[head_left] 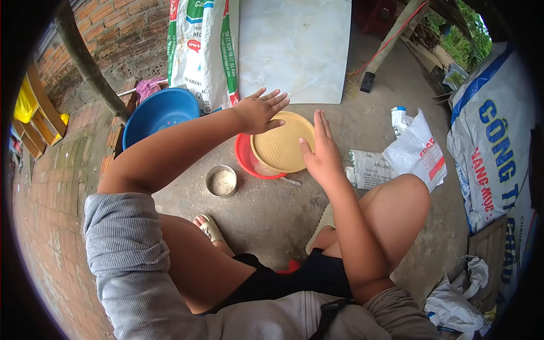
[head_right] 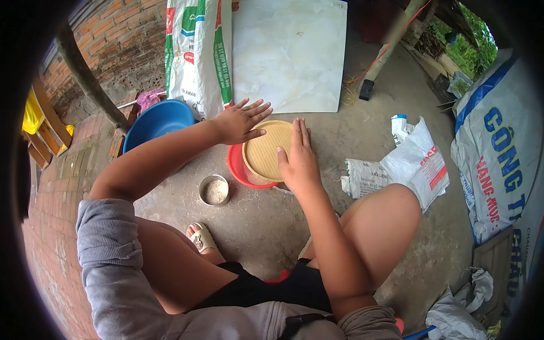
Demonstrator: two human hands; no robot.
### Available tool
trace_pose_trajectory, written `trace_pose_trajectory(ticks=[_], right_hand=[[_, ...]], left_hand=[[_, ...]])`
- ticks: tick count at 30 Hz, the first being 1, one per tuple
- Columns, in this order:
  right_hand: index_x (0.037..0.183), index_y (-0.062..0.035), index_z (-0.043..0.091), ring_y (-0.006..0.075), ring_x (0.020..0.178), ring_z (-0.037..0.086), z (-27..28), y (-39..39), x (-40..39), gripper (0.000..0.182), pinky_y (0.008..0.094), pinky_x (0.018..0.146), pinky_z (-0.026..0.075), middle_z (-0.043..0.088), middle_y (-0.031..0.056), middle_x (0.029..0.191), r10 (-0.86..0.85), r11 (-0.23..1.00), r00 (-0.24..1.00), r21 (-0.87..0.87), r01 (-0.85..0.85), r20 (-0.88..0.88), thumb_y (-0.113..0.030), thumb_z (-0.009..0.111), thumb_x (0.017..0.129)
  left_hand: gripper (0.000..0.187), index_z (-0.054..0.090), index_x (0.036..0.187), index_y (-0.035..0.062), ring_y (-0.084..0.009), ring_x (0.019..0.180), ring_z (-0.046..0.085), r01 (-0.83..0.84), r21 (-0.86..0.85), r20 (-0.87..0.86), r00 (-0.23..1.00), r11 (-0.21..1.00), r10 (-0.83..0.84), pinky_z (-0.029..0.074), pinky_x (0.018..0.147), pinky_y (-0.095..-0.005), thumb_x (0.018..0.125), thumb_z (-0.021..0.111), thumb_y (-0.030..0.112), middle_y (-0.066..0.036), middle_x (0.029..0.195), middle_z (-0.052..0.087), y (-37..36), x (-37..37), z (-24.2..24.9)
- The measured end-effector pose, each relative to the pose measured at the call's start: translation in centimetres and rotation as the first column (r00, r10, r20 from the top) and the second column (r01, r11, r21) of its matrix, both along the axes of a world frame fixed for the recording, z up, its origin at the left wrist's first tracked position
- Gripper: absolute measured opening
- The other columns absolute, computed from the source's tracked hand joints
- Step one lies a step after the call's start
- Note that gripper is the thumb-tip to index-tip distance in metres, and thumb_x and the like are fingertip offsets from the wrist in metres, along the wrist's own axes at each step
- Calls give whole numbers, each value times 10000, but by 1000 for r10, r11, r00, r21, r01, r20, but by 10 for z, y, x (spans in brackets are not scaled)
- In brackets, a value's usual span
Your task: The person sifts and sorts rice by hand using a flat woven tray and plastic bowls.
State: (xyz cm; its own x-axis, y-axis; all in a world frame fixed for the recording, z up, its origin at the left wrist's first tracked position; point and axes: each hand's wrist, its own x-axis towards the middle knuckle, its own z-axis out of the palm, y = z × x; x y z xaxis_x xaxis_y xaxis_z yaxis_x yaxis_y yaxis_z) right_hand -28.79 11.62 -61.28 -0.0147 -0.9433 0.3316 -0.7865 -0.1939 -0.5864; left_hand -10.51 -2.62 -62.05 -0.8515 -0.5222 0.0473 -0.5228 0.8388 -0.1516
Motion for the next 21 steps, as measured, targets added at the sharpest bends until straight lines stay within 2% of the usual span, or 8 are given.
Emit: trace_pose_trajectory(ticks=[5, 7, 11, 14, 16, 18, 19, 21], right_hand=[[1406, 42, 166, 352, 1354, 226, 2, 13, 17, 694, 376, 1088, 248, 203, 237, 1462, 39, 999, 999, -27, -39, 0, -128, 546, 851], [1413, 21, 160, 397, 1350, 200, -4, 16, 22, 711, 415, 1088, 255, 190, 212, 1473, 58, 998, 998, -28, -58, 6, -168, 552, 851], [1414, 14, 165, 396, 1343, 220, -28, 14, 28, 706, 419, 1081, 268, 194, 212, 1472, 45, 998, 999, -53, -47, -30, -175, 549, 852], [1420, -3, 164, 378, 1347, 224, -59, 14, 26, 709, 433, 1072, 282, 173, 176, 1488, 13, 999, 988, -38, -19, -153, -183, 547, 851], [1433, -42, 157, 344, 1362, 205, -84, 19, 17, 711, 448, 1073, 281, 136, 120, 1509, -9, 977, 889, 186, 105, -459, -202, 541, 857], [1442, -68, 145, 311, 1379, 185, -125, 29, -7, 752, 480, 1070, 272, 108, 88, 1522, 66, 927, 829, 342, 155, -555, -228, 566, 840], [1447, -81, 134, 299, 1384, 175, -139, 34, -19, 760, 478, 1068, 276, 102, 72, 1525, 55, 878, 761, 394, 271, -646, -252, 567, 847], [1452, -94, 122, 287, 1389, 165, -147, 38, -22, 768, 476, 1067, 279, 95, 56, 1528, 46, 826, 677, 409, 388, -735, -277, 567, 853]], left_hand=[[649, 192, 1431, 48, -269, 1381, 187, 17, -20, -15, 1000, 1000, -17, 140, 1126, -449, 954, 286, 477, -129, 1484, 221, 48, 24, 8], [646, 189, 1432, 49, -270, 1380, 187, 15, -24, -8, 1000, 1000, -15, 140, 1127, -444, 954, 292, 472, -131, 1483, 222, 59, 34, 8], [657, 177, 1436, 47, -271, 1385, 168, -52, 8, 14, 999, 999, 52, 127, 1130, -436, 955, 278, 485, -136, 1487, 208, 70, 42, 13], [669, 168, 1437, 44, -278, 1389, 150, -159, 129, -26, 986, 979, 164, 119, 1130, -434, 956, 258, 499, -145, 1490, 195, 70, 43, 15], [679, 155, 1438, 40, -293, 1390, 133, -227, 228, -54, 968, 947, 245, 117, 1130, -436, 956, 234, 511, -161, 1491, 179, 73, 42, 22], [679, 151, 1440, 43, -294, 1390, 131, -217, 227, -70, 969, 949, 239, 120, 1128, -441, 956, 232, 513, -162, 1492, 174, 75, 41, 24], [680, 146, 1441, 45, -295, 1391, 129, -207, 230, -82, 970, 951, 231, 124, 1127, -446, 956, 230, 514, -163, 1493, 168, 76, 41, 25], [688, 137, 1440, 37, -295, 1392, 122, -207, 215, -77, 971, 954, 228, 135, 1123, -458, 956, 221, 518, -160, 1496, 161, 84, 40, 32]])
